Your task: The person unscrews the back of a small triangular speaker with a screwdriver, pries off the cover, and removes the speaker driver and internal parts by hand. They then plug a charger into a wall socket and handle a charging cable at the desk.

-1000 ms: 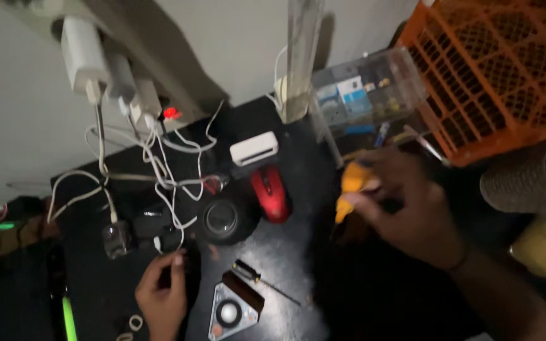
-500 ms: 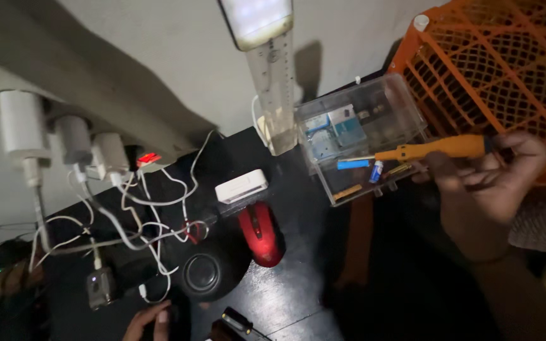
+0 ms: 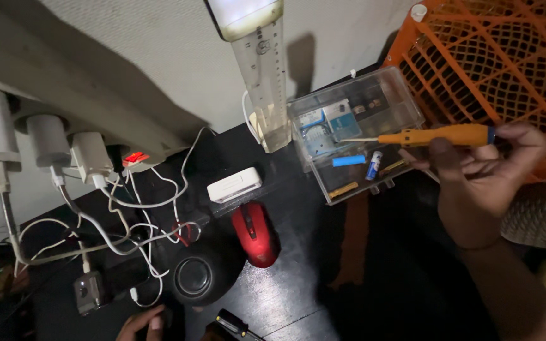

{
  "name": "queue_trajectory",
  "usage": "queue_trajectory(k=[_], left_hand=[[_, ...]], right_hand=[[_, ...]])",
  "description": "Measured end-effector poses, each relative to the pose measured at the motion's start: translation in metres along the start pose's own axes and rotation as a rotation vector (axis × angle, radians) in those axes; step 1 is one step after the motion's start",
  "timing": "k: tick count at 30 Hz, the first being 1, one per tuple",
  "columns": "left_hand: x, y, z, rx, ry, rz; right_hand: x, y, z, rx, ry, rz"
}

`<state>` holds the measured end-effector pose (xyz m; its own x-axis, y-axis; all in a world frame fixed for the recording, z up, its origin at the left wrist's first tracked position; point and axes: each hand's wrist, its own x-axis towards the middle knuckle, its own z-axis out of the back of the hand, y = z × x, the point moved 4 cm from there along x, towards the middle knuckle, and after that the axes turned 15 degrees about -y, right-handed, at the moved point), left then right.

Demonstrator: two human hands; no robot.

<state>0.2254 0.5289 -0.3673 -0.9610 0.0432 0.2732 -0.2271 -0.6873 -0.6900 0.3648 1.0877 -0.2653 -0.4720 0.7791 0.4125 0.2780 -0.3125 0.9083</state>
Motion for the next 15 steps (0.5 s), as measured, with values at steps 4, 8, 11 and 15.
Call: queue_trajectory(k=[4,8,11,15], left_hand=[[0.003,0.003,0.001,0.017,0.122,-0.047],[-0.014,-0.005,0.008,-0.064,-0.112,-0.036],[-0.021,-0.008,0.016,-0.142,-0.156,-0.026],[-0.035,-0.010,0.045,-0.202,-0.210,0.124]], right_hand=[[0.000,0.005,-0.007,-0.012,0.014,0.023],[-0.003,0.009,-0.007,-0.044,0.013,0.050],[-0.008,0.016,-0.002,-0.039,-0.025,0.025],[-0.028,0.046,0.003,-0.130,-0.017,0.047]])
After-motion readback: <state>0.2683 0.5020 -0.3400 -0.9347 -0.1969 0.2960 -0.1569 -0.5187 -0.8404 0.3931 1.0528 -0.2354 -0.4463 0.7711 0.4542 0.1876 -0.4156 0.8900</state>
